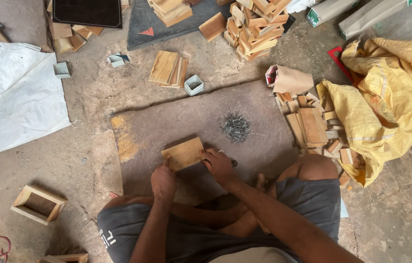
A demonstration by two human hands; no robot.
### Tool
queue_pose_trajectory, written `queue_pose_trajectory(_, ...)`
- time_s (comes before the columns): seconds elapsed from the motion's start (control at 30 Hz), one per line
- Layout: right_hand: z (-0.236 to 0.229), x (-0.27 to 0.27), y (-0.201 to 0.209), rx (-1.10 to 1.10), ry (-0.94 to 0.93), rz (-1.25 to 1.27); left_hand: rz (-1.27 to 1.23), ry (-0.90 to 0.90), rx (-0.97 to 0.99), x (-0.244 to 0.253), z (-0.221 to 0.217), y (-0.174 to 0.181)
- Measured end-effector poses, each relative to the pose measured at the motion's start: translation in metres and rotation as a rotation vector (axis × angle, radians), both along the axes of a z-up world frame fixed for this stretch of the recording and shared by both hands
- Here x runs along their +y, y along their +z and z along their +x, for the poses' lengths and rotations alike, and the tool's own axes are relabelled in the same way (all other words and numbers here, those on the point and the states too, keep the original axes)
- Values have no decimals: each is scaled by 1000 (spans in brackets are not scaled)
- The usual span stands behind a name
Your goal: The person sits on the floor and assembles small wooden boxes by hammering nails into the corners. They pick up wooden frames, position nails, and use a hammer to secure the pieces together, stacking the finished boxes nearby.
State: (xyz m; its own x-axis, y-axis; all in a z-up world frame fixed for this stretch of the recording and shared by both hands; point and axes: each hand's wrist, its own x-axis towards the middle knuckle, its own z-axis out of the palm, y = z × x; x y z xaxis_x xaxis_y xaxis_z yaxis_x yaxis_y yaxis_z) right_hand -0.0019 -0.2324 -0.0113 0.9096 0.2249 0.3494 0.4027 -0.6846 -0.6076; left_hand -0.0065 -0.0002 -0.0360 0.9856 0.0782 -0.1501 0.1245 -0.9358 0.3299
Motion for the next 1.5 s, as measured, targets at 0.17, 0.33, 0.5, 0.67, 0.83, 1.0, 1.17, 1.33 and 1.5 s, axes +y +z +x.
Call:
queue_pose_trajectory(0.17,2,-3,4,-106,-11,-25,-68,43,3,-2,5,15)
queue_pose_trajectory(0.33,4,-4,0,-75,-22,-90,-71,47,45,-1,6,25)
queue_pose_trajectory(0.5,-2,-3,-3,-109,-32,-64,-66,47,65,-2,3,27)
queue_pose_trajectory(0.67,13,-7,-4,-47,12,-286,-53,-38,-174,-2,13,29)
queue_pose_trajectory(0.83,1,-8,-12,-136,-9,-197,-6,16,-141,-12,-8,55)
queue_pose_trajectory(1.0,3,-10,-6,-110,4,-153,-271,-153,-408,-51,27,102)
queue_pose_trajectory(1.17,1,-10,-23,-125,20,-188,-544,-190,-130,-117,114,55)
queue_pose_trajectory(1.33,3,-10,-42,-65,56,-200,-104,-278,-71,-157,153,-23)
queue_pose_trajectory(1.5,4,-8,-40,-120,-10,-190,-25,-410,23,-165,171,-34)
